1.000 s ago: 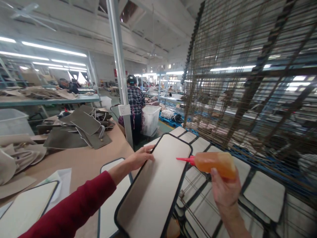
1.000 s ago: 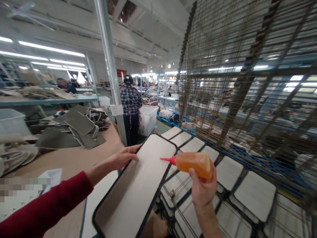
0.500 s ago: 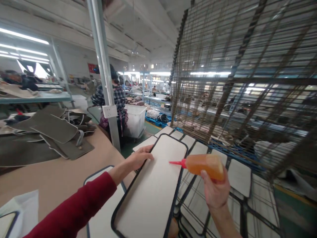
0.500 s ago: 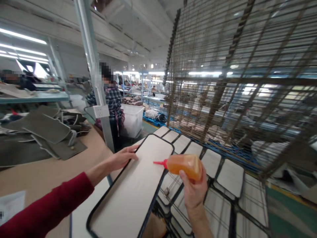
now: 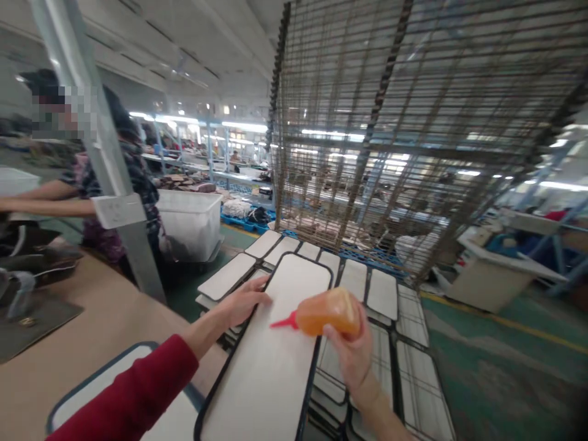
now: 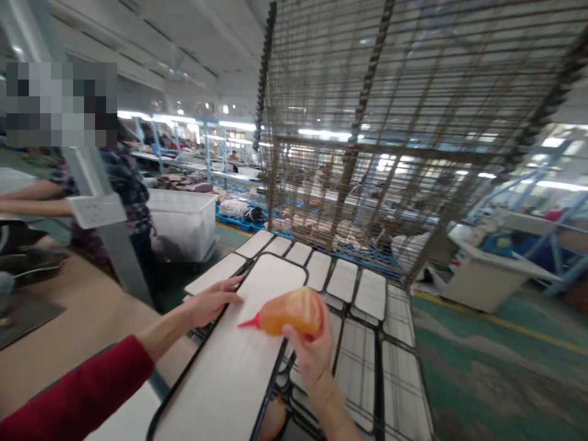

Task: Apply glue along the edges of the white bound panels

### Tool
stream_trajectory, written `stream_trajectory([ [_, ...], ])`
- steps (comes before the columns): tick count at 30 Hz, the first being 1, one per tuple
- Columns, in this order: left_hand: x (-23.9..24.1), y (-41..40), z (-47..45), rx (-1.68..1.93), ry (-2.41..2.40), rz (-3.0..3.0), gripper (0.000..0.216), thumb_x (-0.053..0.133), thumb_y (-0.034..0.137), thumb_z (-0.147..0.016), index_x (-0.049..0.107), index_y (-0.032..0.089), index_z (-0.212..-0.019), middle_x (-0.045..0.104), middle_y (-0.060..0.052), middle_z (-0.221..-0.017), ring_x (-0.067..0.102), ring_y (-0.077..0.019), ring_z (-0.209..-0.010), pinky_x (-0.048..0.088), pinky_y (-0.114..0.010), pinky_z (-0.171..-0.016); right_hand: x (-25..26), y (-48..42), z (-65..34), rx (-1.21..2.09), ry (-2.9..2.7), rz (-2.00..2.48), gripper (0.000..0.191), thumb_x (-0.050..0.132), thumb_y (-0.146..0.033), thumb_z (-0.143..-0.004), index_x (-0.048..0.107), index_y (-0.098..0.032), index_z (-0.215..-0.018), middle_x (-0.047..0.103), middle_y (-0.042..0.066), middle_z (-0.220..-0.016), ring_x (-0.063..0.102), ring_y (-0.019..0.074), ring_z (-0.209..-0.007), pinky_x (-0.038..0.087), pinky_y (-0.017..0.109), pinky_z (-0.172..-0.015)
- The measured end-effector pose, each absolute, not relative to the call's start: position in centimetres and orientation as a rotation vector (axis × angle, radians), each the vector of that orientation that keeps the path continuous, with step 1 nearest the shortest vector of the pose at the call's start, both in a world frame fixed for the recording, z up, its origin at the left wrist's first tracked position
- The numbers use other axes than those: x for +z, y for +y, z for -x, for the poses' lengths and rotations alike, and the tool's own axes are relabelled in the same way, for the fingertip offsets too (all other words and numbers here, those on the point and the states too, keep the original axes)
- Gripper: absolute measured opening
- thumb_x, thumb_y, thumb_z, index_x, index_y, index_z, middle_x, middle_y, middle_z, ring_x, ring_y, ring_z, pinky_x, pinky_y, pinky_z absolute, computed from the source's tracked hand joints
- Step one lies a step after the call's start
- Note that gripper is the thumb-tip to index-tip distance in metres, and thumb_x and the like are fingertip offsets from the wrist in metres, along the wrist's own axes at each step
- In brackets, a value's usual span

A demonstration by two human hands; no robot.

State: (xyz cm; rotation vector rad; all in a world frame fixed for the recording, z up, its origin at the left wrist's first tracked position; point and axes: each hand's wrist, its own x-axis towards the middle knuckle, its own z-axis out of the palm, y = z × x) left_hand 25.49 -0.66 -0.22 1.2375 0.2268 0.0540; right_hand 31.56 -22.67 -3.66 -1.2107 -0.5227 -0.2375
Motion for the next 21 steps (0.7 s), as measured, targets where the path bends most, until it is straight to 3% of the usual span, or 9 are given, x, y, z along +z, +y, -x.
stream_trajectory([
  [4, -1.3, 0.3, -27.9, 0.061, 0.251, -1.310, 0.058, 0.069, 0.010, -0.054, 0.061, 0.018, -0.111, 0.073, -0.002, -0.091, 0.068, -0.0182, -0.079, 0.052, -0.023, -0.068, -5.4, -23.9, -28.2, 0.049, -0.570, 1.130, 0.071, 0.082, -0.020, -0.052, 0.056, -0.022, -0.118, 0.067, 0.009, -0.110, 0.065, 0.0251, -0.096, 0.055, 0.035, -0.082],
  [6, -1.6, 0.5, -29.3, 0.057, 0.273, -1.351, 0.060, 0.071, 0.013, -0.055, 0.059, 0.019, -0.114, 0.074, -0.002, -0.091, 0.068, -0.0185, -0.080, 0.052, -0.024, -0.069, -4.9, -25.1, -29.1, -0.024, -0.395, 1.036, 0.070, 0.084, -0.018, -0.048, 0.059, -0.021, -0.114, 0.068, 0.009, -0.107, 0.067, 0.0240, -0.090, 0.055, 0.034, -0.080],
  [9, -2.0, -0.3, -31.3, 0.067, 0.324, -1.404, 0.064, 0.073, 0.016, -0.053, 0.059, 0.019, -0.115, 0.074, -0.001, -0.085, 0.068, -0.0197, -0.079, 0.052, -0.024, -0.067, -3.6, -29.1, -33.1, -0.224, -0.065, 0.805, 0.054, 0.084, -0.025, -0.051, 0.063, -0.020, -0.101, 0.070, 0.005, -0.096, 0.067, 0.0191, -0.078, 0.056, 0.032, -0.075],
  [12, -3.0, -2.3, -33.8, 0.063, 0.342, -1.419, 0.066, 0.073, 0.018, -0.050, 0.059, 0.017, -0.115, 0.074, -0.002, -0.082, 0.068, -0.0232, -0.082, 0.051, -0.026, -0.068, -3.9, -35.8, -37.4, -0.358, 0.117, 0.702, 0.038, 0.078, -0.033, -0.060, 0.063, -0.020, -0.092, 0.070, 0.002, -0.091, 0.066, 0.0174, -0.086, 0.056, 0.031, -0.079],
  [17, -6.6, -8.8, -40.9, 0.086, 0.354, -1.378, 0.064, 0.072, 0.018, -0.047, 0.062, 0.014, -0.110, 0.073, -0.007, -0.093, 0.066, -0.0262, -0.092, 0.050, -0.030, -0.076, -9.2, -48.8, -41.1, -0.409, 0.411, 0.622, 0.013, 0.064, -0.027, -0.065, 0.061, -0.019, -0.075, 0.067, 0.004, -0.072, 0.067, 0.0176, -0.067, 0.059, 0.028, -0.058],
  [19, -8.2, -12.9, -44.8, 0.062, 0.287, -1.358, 0.060, 0.070, 0.017, -0.048, 0.064, 0.014, -0.107, 0.072, -0.008, -0.098, 0.065, -0.0264, -0.094, 0.050, -0.031, -0.079, -11.5, -53.5, -42.0, -0.378, 0.485, 0.618, 0.013, 0.060, -0.026, -0.067, 0.061, -0.019, -0.078, 0.066, 0.008, -0.074, 0.066, 0.0206, -0.065, 0.058, 0.031, -0.052],
  [21, -9.7, -17.8, -49.2, 0.022, 0.204, -1.335, 0.057, 0.067, 0.017, -0.049, 0.065, 0.016, -0.106, 0.072, -0.007, -0.098, 0.065, -0.0264, -0.094, 0.050, -0.032, -0.079, -13.4, -57.5, -43.2, -0.407, 0.527, 0.667, 0.020, 0.060, -0.029, -0.069, 0.062, -0.021, -0.087, 0.066, 0.010, -0.087, 0.067, 0.0240, -0.077, 0.060, 0.037, -0.057],
])
